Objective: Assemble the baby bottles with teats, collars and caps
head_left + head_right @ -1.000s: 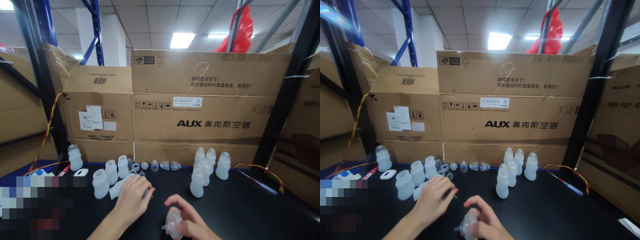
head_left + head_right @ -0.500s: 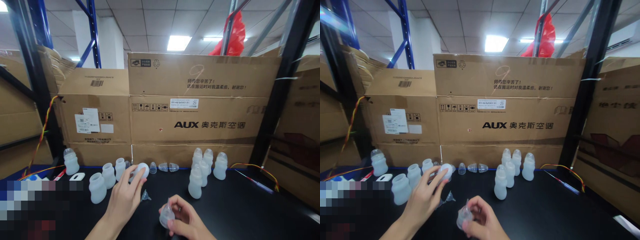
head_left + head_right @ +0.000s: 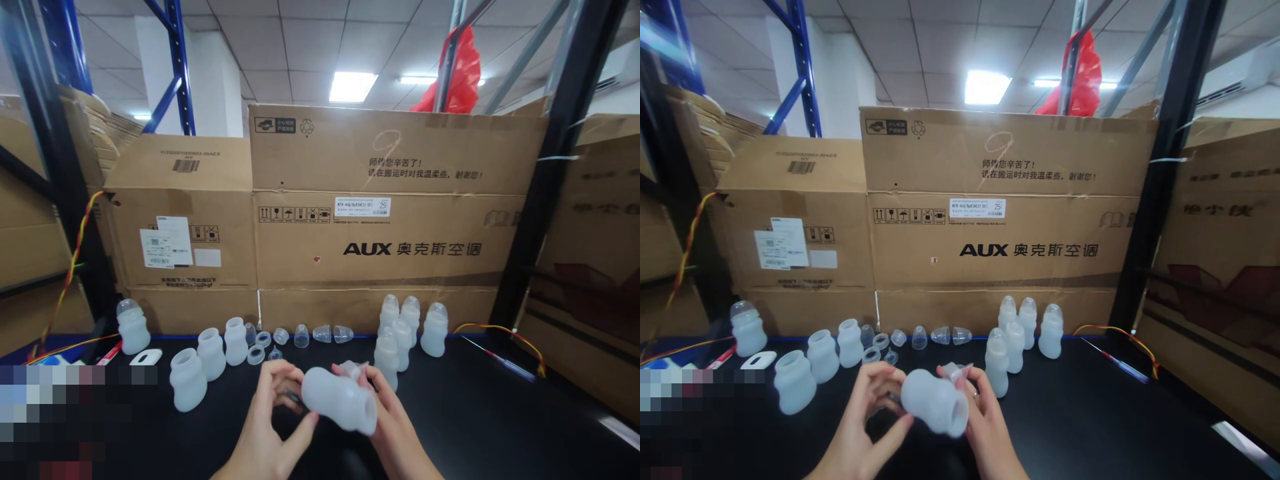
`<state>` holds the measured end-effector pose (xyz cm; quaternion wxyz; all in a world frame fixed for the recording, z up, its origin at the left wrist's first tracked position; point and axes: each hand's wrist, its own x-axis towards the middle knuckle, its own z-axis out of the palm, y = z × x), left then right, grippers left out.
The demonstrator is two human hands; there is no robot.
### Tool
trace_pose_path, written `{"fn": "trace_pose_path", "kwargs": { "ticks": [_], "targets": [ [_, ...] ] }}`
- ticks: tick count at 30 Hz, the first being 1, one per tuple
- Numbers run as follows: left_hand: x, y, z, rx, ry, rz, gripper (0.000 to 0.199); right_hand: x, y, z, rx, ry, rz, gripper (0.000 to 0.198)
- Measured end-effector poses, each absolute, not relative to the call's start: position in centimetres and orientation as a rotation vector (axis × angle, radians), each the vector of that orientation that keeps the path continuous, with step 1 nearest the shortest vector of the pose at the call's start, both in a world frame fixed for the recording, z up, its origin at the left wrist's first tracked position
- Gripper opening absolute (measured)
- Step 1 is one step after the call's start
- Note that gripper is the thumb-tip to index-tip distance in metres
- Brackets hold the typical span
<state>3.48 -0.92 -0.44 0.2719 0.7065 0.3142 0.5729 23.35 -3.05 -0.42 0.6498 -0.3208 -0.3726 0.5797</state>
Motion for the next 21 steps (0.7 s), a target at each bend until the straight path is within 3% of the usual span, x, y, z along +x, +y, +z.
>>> {"fn": "trace_pose_path", "kwargs": {
  "ticks": [2, 4, 10, 16, 21],
  "targets": [
    [3.4, -0.9, -0.8, 2.175, 0.879, 1.429, 0.074, 23.0, -3.2, -0.6, -0.762, -0.881, 1.288, 0.054],
    [3.5, -1.0, -1.3, 2.458, 0.896, 1.333, 0.085, 22.4, -3.4, -1.0, -0.814, -0.921, 1.269, 0.054],
    [3.6, -1.1, -1.5, 2.668, 0.889, 1.346, 0.064, 22.0, -3.9, -1.6, -0.886, -0.990, 1.014, 0.050],
    [4.3, -0.8, -0.8, 2.585, 1.129, 0.761, 0.046, 24.0, -4.8, -0.6, -0.938, -1.281, 0.750, 0.039],
    [4.9, -0.9, -1.0, 2.484, 1.097, 0.719, 0.036, 24.8, -5.2, -0.3, -1.038, -1.618, 0.748, 0.048]
  ]
}}
